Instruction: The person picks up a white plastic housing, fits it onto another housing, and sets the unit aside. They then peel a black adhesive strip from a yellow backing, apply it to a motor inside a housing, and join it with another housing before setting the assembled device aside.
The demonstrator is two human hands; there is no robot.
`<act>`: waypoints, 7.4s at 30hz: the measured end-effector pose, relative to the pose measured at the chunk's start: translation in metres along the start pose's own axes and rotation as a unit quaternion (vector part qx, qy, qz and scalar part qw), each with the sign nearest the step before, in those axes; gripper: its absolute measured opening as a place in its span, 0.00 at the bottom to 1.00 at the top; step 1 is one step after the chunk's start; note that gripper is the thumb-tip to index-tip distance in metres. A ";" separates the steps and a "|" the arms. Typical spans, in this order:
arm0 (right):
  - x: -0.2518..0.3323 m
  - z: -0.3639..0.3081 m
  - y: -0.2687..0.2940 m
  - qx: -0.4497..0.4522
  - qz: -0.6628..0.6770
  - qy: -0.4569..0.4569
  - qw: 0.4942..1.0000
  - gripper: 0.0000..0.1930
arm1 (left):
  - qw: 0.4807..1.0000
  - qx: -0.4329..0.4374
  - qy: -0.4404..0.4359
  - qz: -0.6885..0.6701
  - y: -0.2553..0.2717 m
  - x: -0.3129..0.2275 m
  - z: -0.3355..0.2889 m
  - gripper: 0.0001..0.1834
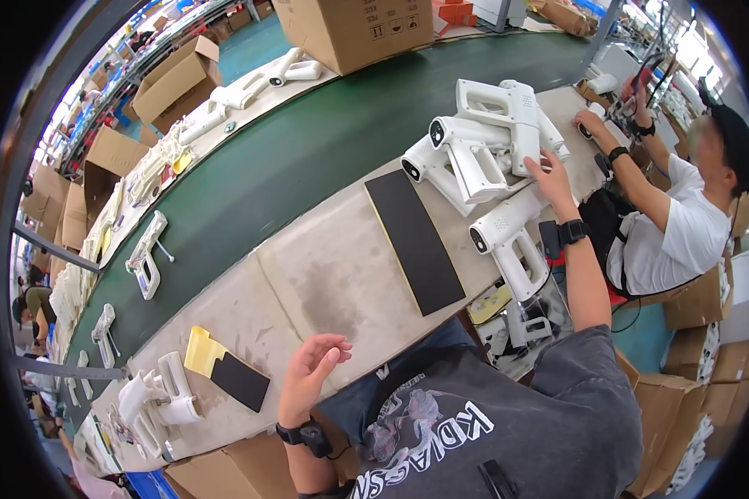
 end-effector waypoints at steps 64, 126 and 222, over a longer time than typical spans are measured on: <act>0.172 -0.258 -0.204 0.309 0.079 0.306 0.897 0.05 | 0.767 -0.515 -0.130 0.359 0.177 -0.008 -0.053 0.41; 0.326 -0.339 -0.323 0.463 0.046 0.449 0.763 0.09 | 0.930 -0.329 -0.085 0.141 0.067 0.008 -0.164 0.21; 0.278 -0.329 -0.209 0.523 0.060 0.361 0.770 0.09 | 0.585 -0.571 0.275 0.506 0.517 0.002 -0.354 0.72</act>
Point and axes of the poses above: each hand's wrist, its own z-axis towards the middle knuckle, its own y-axis out of the back of the hand, x = y × z, the point moved 8 cm from there along z, towards the middle knuckle, and after that the axes turned 3 degrees about -y, right-handed, at the moved point
